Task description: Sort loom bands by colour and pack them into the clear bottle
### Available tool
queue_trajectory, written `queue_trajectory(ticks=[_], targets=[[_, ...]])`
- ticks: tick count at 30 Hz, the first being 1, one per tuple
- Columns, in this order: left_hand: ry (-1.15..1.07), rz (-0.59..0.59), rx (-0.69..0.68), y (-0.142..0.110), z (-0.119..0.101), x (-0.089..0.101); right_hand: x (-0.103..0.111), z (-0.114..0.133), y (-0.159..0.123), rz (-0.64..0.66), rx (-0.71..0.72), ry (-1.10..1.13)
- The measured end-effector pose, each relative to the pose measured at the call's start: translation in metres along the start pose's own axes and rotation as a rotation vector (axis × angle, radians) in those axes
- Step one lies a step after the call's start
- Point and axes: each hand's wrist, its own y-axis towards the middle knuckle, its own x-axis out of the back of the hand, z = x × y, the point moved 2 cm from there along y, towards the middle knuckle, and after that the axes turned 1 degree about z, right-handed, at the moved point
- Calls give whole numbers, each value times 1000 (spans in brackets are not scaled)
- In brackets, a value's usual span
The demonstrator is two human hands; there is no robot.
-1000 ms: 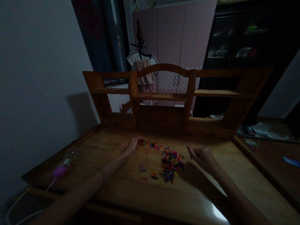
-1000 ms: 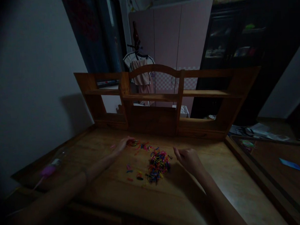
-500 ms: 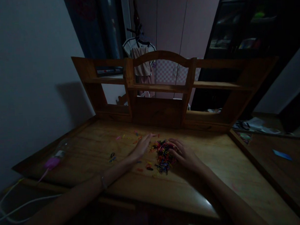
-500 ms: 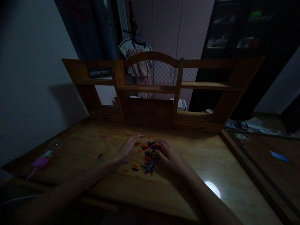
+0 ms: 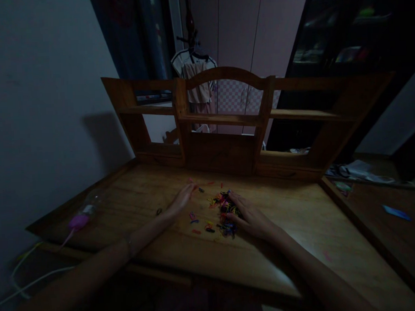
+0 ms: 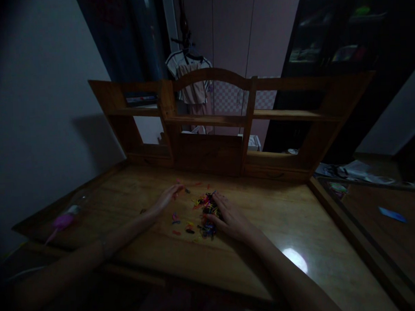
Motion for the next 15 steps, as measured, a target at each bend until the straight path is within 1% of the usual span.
queue_trajectory(ticks=[2,4,6,7,8,9,11,12,15], targets=[[-42,72,-17,-11,-4,-26,-1,3,0,3,3,-10],[-83,132,-45,-24,-12,-43,-2,7,-1,8,1,-25],[-75,157,-75,-34,-21,-47,-1,12,-1,22,8,-38],[-60,154,-88,-37,-24,-42,0,14,-2,33,15,-42],[-39,137,-98,-38,-24,-34,1,16,-2,45,23,-43],[-27,115,-107,-37,-22,-22,2,17,-2,57,29,-45],[7,35,-107,-32,-11,14,2,18,-2,72,42,-52],[48,-38,-93,-28,-2,36,2,18,-1,76,51,-61],[271,-350,41,-23,27,107,-2,16,1,73,87,-103]])
